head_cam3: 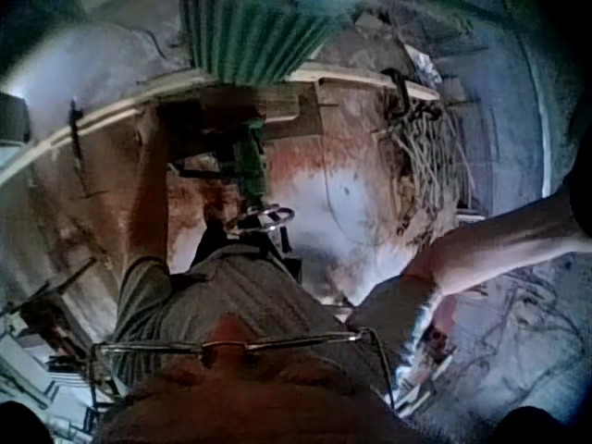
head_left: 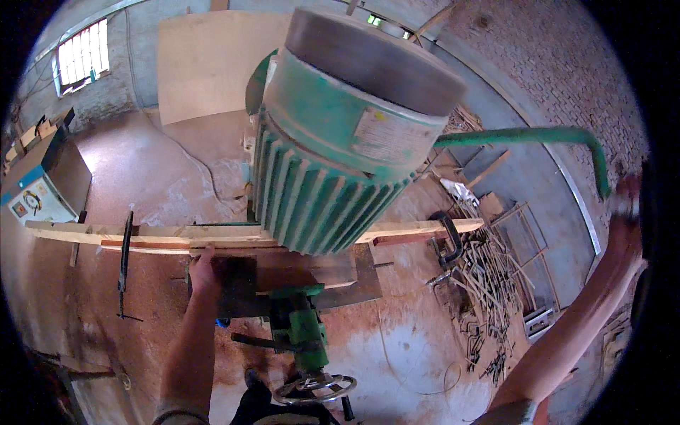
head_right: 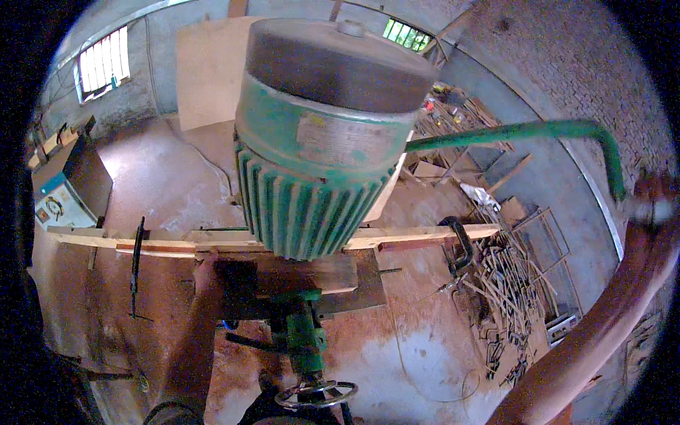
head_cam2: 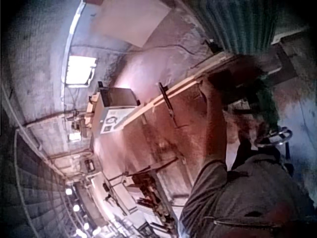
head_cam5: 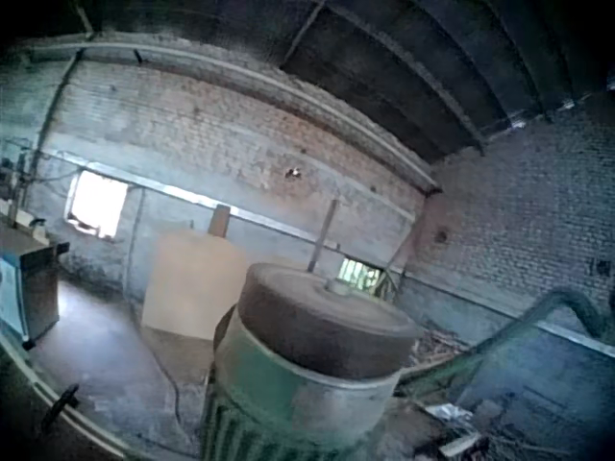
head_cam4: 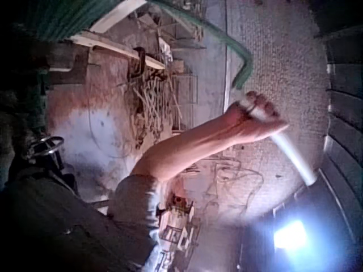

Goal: The person operates a drill press to drill holes into wooden planks. They pick up planks from a stack, position them under the drill, lower the drill to make holes, and then place the finished planks back onto the stack. The process is repeated for multiple planks.

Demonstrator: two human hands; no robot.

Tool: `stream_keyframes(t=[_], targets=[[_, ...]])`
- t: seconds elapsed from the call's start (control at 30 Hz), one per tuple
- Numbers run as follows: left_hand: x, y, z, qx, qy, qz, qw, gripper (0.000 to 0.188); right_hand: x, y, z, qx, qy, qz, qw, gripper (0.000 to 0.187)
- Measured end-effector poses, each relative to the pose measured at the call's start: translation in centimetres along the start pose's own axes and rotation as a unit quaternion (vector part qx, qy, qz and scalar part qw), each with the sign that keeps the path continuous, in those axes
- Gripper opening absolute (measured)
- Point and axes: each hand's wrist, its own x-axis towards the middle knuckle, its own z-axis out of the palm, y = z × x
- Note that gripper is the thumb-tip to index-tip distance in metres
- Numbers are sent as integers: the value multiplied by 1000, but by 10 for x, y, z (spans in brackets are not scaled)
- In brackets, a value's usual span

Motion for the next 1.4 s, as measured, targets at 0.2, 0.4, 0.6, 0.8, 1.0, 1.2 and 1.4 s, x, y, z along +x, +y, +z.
stream_keyframes(t=[0.2, 0.4, 0.6, 0.8, 1.0, 1.2, 1.4], targets=[[-5, 7, 0, 94, 54, -30, 994, 39, -118, -15, -23, 94, 88, 8, 992, 31], [-5, 2, 6, 78, 14, -50, 996, 29, -170, -19, -17, 94, 172, -24, 980, 35], [4, 1, -6, 76, -15, -52, 996, 34, -210, -10, -10, 118, 299, -43, 946, 38], [0, 4, -6, 60, -5, -32, 998, 27, -262, 4, -28, 174, 272, -28, 946, 31], [5, 0, -8, 64, -11, -47, 997, 23, -315, 8, -38, 132, 130, 12, 983, 32], [-7, 3, 4, 71, -14, -22, 997, 25, -374, 15, -40, 58, 238, 62, 967, 35], [-4, 3, 3, 80, 1, -32, 996, 27, -454, 26, -55, 8, 201, 184, 962, 43]])
